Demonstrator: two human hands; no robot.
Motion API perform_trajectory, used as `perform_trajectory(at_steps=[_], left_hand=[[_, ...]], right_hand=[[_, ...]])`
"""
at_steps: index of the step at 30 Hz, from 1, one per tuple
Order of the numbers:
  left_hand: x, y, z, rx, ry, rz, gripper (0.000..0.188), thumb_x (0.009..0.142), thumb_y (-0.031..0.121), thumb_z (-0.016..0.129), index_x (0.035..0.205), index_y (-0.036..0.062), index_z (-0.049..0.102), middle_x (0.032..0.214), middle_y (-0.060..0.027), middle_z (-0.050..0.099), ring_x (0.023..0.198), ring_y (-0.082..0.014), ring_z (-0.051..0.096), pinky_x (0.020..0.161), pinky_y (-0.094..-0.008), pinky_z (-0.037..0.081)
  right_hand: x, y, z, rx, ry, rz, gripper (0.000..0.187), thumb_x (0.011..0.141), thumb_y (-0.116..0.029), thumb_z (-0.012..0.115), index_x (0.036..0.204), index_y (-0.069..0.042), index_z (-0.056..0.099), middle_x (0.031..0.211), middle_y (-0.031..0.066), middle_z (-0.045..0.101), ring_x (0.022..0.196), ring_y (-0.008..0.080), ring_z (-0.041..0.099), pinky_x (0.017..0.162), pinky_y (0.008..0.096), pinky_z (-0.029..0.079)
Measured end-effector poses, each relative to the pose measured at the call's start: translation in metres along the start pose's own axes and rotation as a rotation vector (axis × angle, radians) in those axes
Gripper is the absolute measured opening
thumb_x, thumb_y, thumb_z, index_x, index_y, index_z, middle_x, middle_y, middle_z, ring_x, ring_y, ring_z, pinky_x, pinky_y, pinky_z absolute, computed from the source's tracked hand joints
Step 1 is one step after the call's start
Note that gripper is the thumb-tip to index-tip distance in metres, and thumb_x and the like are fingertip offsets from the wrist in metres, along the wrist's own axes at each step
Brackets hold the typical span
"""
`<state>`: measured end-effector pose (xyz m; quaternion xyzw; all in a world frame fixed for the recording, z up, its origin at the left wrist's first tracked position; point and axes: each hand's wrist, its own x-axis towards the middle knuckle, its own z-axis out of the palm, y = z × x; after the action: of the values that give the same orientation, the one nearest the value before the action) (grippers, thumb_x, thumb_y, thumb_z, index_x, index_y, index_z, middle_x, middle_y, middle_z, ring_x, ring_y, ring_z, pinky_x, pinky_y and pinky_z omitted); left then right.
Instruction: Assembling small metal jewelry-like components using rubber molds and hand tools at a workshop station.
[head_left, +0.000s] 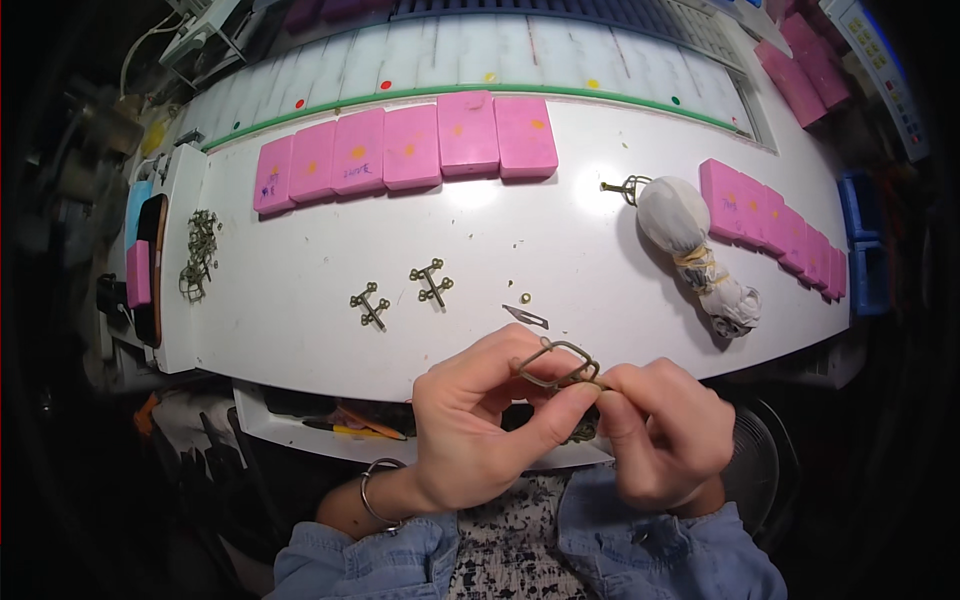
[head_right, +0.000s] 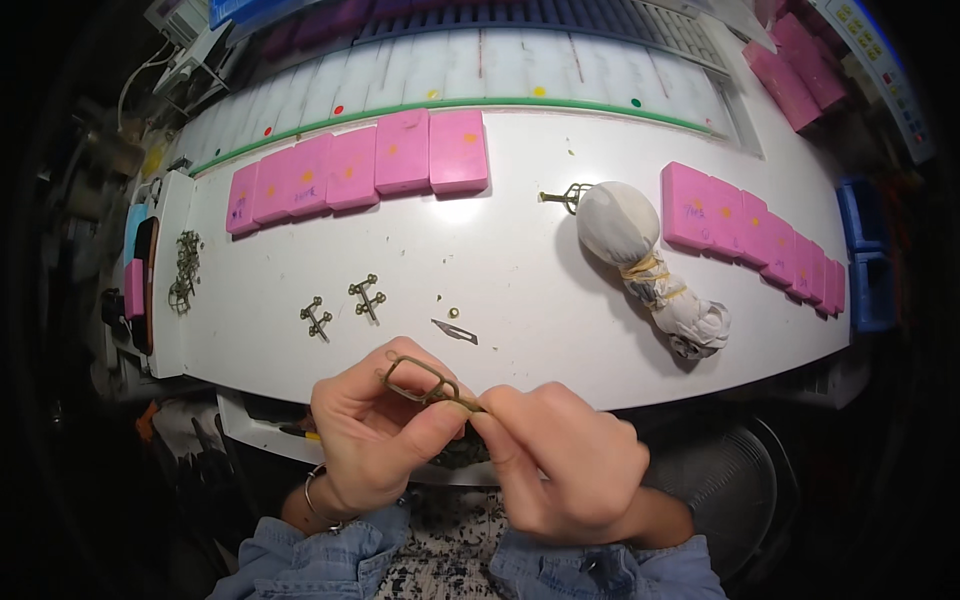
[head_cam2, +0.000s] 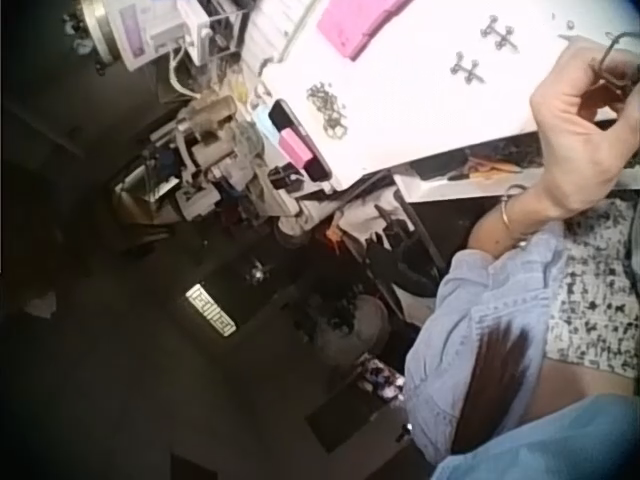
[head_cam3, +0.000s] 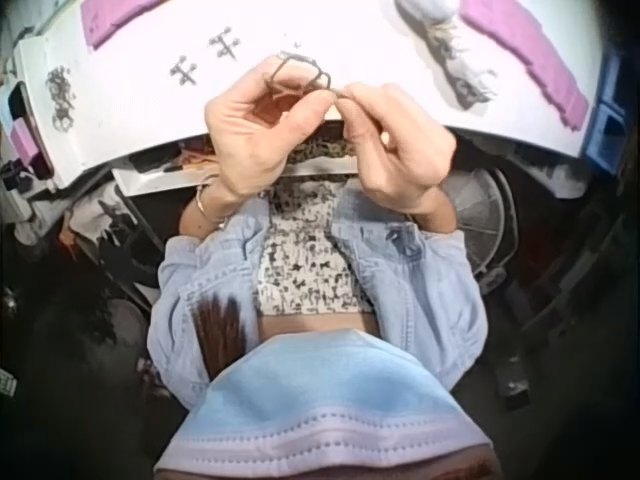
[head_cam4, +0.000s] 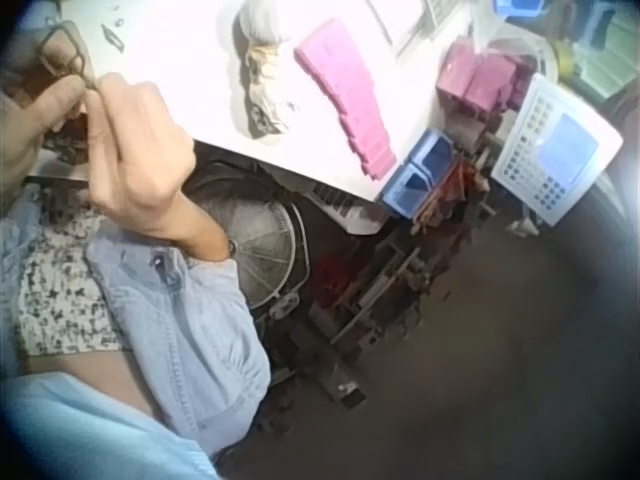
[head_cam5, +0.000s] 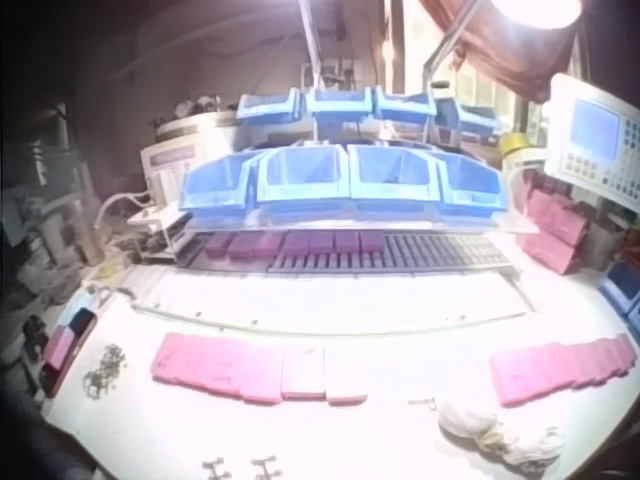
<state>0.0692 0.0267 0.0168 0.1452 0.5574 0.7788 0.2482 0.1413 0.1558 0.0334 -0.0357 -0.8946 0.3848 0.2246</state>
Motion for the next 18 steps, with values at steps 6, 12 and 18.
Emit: perform_trajectory(at_steps=[6,12,18], left_hand=[[0.002,0.002,-0.008,0.160,-0.046,0.094,0.007,0.074,-0.005,0.065,0.080,-0.0030,0.062,0.077,-0.0109,0.060,0.072,-0.0126,0.058,0.062,-0.0238,0.047],[0.001,0.009,-0.017,0.144,-0.070,0.093,0.011,0.073,-0.005,0.067,0.083,-0.0036,0.064,0.078,-0.0128,0.061,0.063,-0.0132,0.059,0.053,-0.0210,0.048],[-0.001,0.013,-0.018,0.090,-0.104,0.049,0.010,0.072,-0.005,0.069,0.081,-0.0051,0.065,0.075,-0.0143,0.062,0.065,-0.0140,0.061,0.050,-0.0198,0.048]], right_hand=[[0.003,0.005,-0.011,0.889,-0.319,0.682,0.015,0.085,-0.005,0.055,0.073,0.002,0.060,0.057,0.0030,0.054,0.048,0.0048,0.044,0.043,0.0200,0.031],[-0.004,0.017,-0.013,0.400,-0.538,0.406,0.013,0.083,-0.006,0.057,0.072,0.000,0.061,0.057,0.0065,0.054,0.044,0.0123,0.047,0.042,0.0262,0.035],[0.003,0.009,-0.015,0.183,-0.386,0.197,0.009,0.076,-0.003,0.065,0.085,-0.001,0.066,0.061,0.0076,0.057,0.048,0.0142,0.053,0.043,0.0266,0.040]])
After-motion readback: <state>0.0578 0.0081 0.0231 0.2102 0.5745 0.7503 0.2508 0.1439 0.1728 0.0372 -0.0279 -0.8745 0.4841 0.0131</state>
